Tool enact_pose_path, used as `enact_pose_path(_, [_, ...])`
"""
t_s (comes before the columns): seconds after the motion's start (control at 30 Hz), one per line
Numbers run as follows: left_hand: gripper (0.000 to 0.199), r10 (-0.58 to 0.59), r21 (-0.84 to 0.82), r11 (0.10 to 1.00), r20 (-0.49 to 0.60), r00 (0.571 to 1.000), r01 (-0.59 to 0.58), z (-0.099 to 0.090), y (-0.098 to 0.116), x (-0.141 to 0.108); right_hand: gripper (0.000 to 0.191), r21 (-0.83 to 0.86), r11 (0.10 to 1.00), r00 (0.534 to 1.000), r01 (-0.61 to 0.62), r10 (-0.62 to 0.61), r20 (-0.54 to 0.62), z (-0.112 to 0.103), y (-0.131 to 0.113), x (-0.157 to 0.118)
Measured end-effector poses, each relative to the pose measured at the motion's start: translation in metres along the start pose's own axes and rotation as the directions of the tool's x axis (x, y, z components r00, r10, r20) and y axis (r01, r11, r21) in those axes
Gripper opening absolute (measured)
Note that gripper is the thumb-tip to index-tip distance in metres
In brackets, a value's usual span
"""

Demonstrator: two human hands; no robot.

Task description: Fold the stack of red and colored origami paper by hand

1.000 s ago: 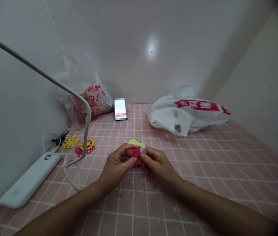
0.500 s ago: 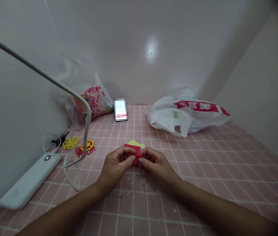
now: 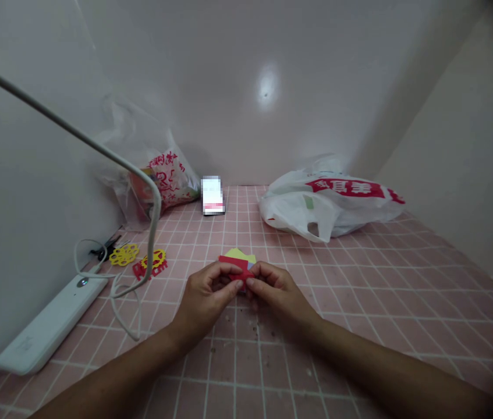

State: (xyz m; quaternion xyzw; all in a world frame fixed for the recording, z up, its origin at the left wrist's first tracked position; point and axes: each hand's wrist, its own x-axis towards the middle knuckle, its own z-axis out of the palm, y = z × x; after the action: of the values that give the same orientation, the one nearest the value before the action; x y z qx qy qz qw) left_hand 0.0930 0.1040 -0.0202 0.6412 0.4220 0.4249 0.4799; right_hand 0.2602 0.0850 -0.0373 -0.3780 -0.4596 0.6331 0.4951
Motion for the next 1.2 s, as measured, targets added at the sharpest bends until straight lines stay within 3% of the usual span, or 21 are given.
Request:
enact_pose_path(0.2, [0.008, 0.009, 0.015, 1.000, -0.018, 1.000, -0.008, 0.002, 0.000, -0.001, 0.022, 0.024, 1.000, 1.000, 0.001, 0.000, -0.004, 0.002, -0.001, -0.001])
enact_pose_path(0.37, [0.011, -0.115, -0.180, 0.978, -0.041, 0.993, 0.106, 0.003, 0.003, 0.000, 0.016, -0.022, 0.998, 0.998, 0.051, -0.050, 0.029, 0.000, -0.001, 0.000])
enact_pose_path(0.5, [0.011, -0.143, -0.260, 0.956, -0.015, 0.990, 0.135, 0.002, 0.004, 0.002, 0.014, -0.023, 0.998, 0.998, 0.056, -0.057, -0.025, 0.001, -0.003, 0.001])
enact_pose_path(0.8, [0.013, -0.113, -0.194, 0.974, 0.014, 0.993, 0.114, 0.000, -0.006, 0.004, 0.016, -0.077, 0.996, 0.998, 0.052, -0.055, -0.037, 0.001, -0.003, 0.001])
enact_pose_path(1.2, [0.011, -0.159, -0.196, 0.968, 0.007, 0.987, 0.157, 0.001, 0.001, 0.005, 0.017, -0.119, 0.992, 0.999, 0.035, -0.038, -0.027, 0.001, -0.004, 0.001])
